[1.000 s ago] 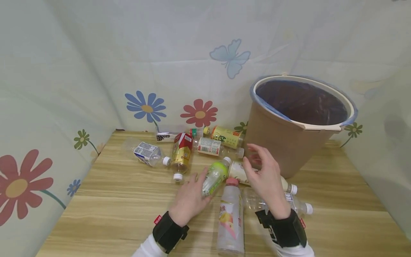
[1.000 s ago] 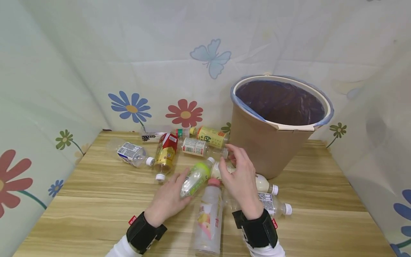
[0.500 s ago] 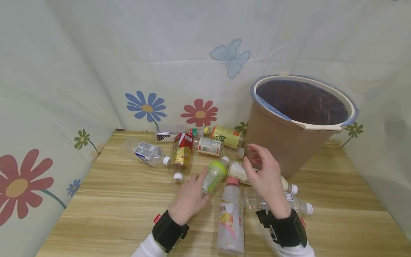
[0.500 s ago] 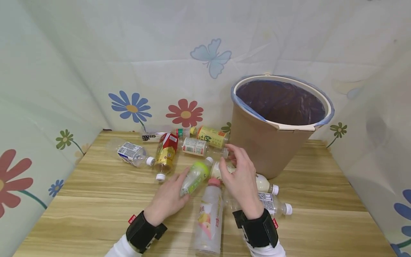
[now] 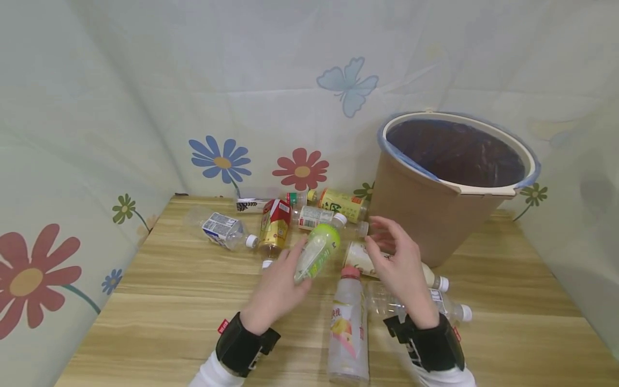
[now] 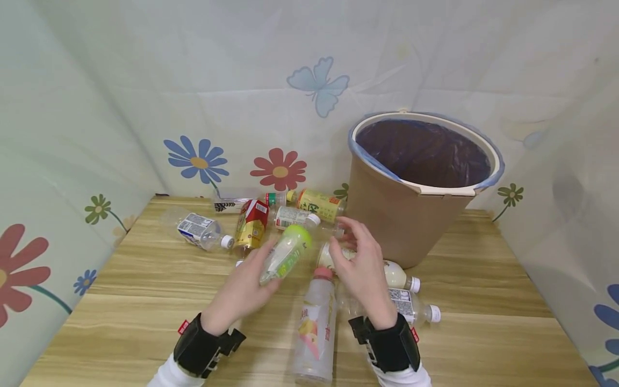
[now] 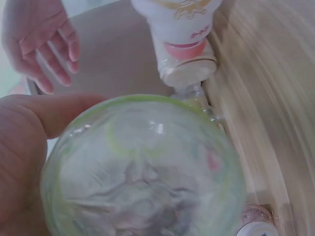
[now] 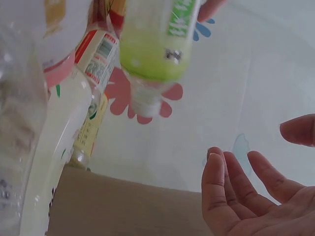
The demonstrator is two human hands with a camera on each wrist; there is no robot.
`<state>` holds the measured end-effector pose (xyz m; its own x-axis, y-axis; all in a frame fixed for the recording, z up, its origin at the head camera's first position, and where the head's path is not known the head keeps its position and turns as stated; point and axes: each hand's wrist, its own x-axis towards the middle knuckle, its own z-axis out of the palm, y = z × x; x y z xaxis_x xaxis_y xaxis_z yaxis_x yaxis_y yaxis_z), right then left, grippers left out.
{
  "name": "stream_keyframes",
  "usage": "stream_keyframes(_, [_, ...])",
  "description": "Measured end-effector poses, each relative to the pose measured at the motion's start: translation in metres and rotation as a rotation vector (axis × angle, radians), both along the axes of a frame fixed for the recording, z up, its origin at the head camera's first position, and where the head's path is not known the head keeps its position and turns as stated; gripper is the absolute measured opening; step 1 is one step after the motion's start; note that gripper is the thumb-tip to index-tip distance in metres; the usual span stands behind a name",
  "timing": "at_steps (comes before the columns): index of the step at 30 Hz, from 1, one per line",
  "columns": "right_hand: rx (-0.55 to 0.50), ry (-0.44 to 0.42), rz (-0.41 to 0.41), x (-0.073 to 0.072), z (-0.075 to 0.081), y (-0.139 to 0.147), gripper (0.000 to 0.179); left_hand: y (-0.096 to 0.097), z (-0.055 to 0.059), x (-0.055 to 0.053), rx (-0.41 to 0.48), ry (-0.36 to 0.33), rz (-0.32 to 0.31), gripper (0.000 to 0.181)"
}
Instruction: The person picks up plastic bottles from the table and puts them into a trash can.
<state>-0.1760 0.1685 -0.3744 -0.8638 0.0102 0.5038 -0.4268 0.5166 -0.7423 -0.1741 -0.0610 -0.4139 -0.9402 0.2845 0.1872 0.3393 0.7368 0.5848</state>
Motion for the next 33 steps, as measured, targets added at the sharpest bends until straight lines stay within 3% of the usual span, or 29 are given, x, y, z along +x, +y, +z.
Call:
stream_keyframes(6, [-0.084, -0.102, 0.080, 0.002, 0.002, -0.004, 0.041, -0.003, 0.005, -0.002, 0.133, 0.062, -0.004, 0.086])
stream_keyframes(10, [-0.147, -0.161, 0.146, 0.003, 0.003, -0.007, 0.047, 0.001, 0.006, -0.003, 0.274, 0.081, -0.035, 0.083])
stream_keyframes(15, [-0.161, -0.180, 0.213, 0.006, 0.002, -0.015, 0.055, 0.011, 0.031, 0.014, 0.504, 0.048, -0.077, 0.079])
stream_keyframes(17, [-0.156, -0.175, 0.232, 0.007, 0.002, -0.018, 0.058, 0.015, 0.034, 0.016, 0.555, 0.040, -0.080, 0.078])
stream_keyframes(22, [-0.162, -0.176, 0.302, 0.011, -0.001, -0.026, 0.064, 0.018, 0.009, 0.004, 0.574, 0.054, -0.102, 0.078])
stream_keyframes(24, [-0.175, -0.182, 0.330, 0.011, -0.002, -0.028, 0.065, 0.019, 0.004, 0.003, 0.576, 0.056, -0.116, 0.078])
stream_keyframes(33, [-0.204, -0.191, 0.358, 0.012, -0.003, -0.032, 0.067, 0.024, 0.001, 0.006, 0.564, 0.061, -0.138, 0.075])
